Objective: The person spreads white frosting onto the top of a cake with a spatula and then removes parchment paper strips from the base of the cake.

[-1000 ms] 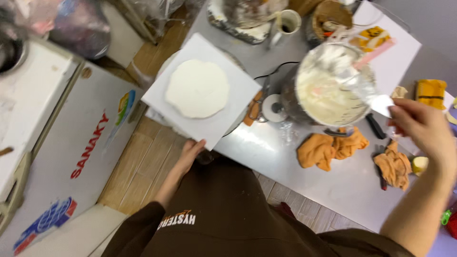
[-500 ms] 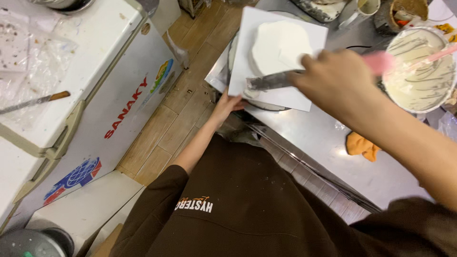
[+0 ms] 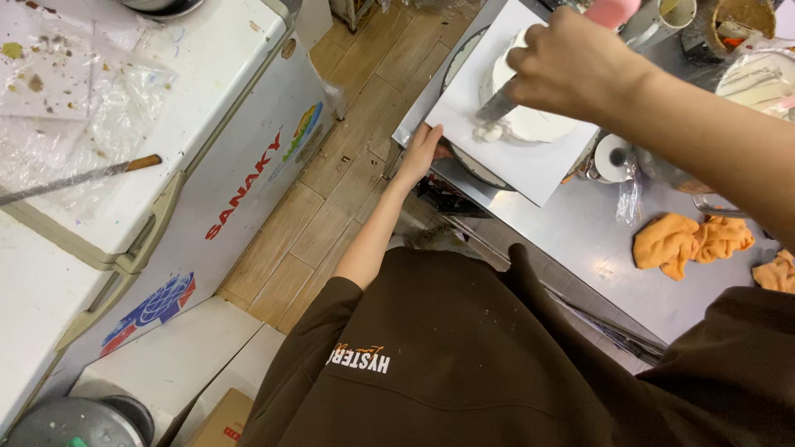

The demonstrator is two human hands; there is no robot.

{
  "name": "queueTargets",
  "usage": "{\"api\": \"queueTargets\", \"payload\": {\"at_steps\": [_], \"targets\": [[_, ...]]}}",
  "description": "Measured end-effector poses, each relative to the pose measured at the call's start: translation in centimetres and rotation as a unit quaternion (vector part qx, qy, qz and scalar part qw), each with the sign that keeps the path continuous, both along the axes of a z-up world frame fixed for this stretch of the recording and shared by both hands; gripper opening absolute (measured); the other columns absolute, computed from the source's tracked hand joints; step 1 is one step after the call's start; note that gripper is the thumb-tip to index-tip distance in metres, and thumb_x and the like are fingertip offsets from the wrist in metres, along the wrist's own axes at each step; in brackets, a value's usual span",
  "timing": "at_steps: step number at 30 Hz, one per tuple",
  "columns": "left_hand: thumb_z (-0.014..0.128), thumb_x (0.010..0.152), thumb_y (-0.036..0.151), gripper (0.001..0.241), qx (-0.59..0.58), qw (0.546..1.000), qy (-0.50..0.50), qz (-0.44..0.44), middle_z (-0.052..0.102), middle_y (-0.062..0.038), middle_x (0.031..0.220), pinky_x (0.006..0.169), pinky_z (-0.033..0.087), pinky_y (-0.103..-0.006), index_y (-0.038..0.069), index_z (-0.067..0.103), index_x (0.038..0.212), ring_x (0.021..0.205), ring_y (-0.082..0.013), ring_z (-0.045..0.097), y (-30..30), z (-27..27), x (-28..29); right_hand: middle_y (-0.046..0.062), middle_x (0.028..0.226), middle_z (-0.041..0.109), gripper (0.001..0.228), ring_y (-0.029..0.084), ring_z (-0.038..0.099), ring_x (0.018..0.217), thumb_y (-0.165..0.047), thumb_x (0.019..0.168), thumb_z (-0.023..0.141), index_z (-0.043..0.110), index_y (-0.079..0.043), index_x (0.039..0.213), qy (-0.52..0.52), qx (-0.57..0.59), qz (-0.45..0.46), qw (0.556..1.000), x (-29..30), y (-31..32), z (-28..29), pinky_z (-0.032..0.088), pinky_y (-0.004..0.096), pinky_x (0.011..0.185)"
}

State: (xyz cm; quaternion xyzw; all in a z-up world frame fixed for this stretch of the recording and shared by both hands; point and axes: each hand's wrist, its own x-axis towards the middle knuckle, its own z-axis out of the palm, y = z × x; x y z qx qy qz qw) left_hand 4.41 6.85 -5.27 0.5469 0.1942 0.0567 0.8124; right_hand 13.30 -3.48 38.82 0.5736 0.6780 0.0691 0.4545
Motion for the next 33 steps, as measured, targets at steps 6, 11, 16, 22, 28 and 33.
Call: {"api": "queueTargets", "payload": {"at_steps": [6, 11, 16, 22, 28, 33], "targets": [[0.053, 0.110, 0.033, 0.036, 0.058, 0.998, -0.020, 0.019, 0.066, -0.005, 0.103, 0.080, 0.053, -0.0281, -0.002, 0.059, 0.118, 0.087, -0.0115, 0.063, 0.3, -0.8, 0.8, -0.007, 0.094, 0.076, 0.012, 0.014, 0.076, 0.085, -0.023, 0.084, 0.076, 0.077, -0.027, 0.095, -0.030, -0.002, -0.129, 0.991, 0.6, -2.4, 4.3, 0.060, 0.031, 0.067], [0.050, 0.108, 0.033, 0.040, 0.079, 0.997, -0.009, 0.015, 0.066, -0.003, 0.106, 0.084, 0.050, -0.0262, -0.001, 0.059, 0.128, 0.091, -0.0100, 0.058, 1.1, 0.4, 0.9, -0.004, 0.089, 0.078, 0.026, 0.013, 0.076, 0.084, -0.023, 0.081, 0.076, 0.079, -0.025, 0.107, 0.048, 0.116, -0.180, 0.976, 1.5, -4.3, 5.3, 0.060, 0.031, 0.072], [0.050, 0.107, 0.034, 0.039, 0.071, 0.997, -0.015, 0.021, 0.065, -0.003, 0.103, 0.081, 0.051, -0.0277, 0.000, 0.059, 0.126, 0.089, -0.0110, 0.059, 0.9, 0.6, 0.9, -0.003, 0.098, 0.073, 0.014, 0.019, 0.076, 0.088, -0.024, 0.086, 0.073, 0.072, -0.026, 0.099, 0.028, -0.014, -0.211, 0.977, 1.4, -3.1, 2.3, 0.060, 0.033, 0.066], [0.051, 0.113, 0.029, 0.043, 0.104, 0.992, -0.071, 0.026, 0.063, -0.007, 0.126, 0.097, 0.047, -0.0303, -0.003, 0.051, 0.142, 0.111, -0.0140, 0.059, -0.1, -1.0, 0.0, -0.001, 0.098, 0.072, 0.004, 0.018, 0.073, 0.095, -0.021, 0.082, 0.073, 0.073, -0.017, 0.081, 0.027, 0.011, -0.040, 0.999, 0.6, -1.4, -0.9, 0.057, 0.032, 0.067], [0.046, 0.105, 0.029, 0.055, -0.035, 0.999, -0.009, -0.040, 0.066, -0.012, 0.126, 0.090, 0.060, -0.0354, 0.002, 0.034, 0.152, 0.088, -0.0194, 0.073, -2.5, 2.3, -2.1, 0.000, 0.101, 0.072, 0.005, 0.020, 0.075, 0.093, -0.021, 0.085, 0.073, 0.072, -0.016, 0.083, -0.006, -0.060, -0.023, 0.998, 0.7, -0.1, -1.0, 0.058, 0.032, 0.063], [0.053, 0.103, 0.027, 0.062, -0.056, 0.996, -0.014, -0.069, 0.064, -0.017, 0.131, 0.095, 0.058, -0.0399, -0.001, 0.028, 0.152, 0.092, -0.0233, 0.076, -5.0, 3.0, -3.8, 0.001, 0.106, 0.071, 0.021, 0.019, 0.076, 0.093, -0.023, 0.082, 0.076, 0.070, -0.022, 0.102, -0.031, -0.072, -0.078, 0.994, 1.4, 0.4, -0.6, 0.061, 0.030, 0.065]]}}
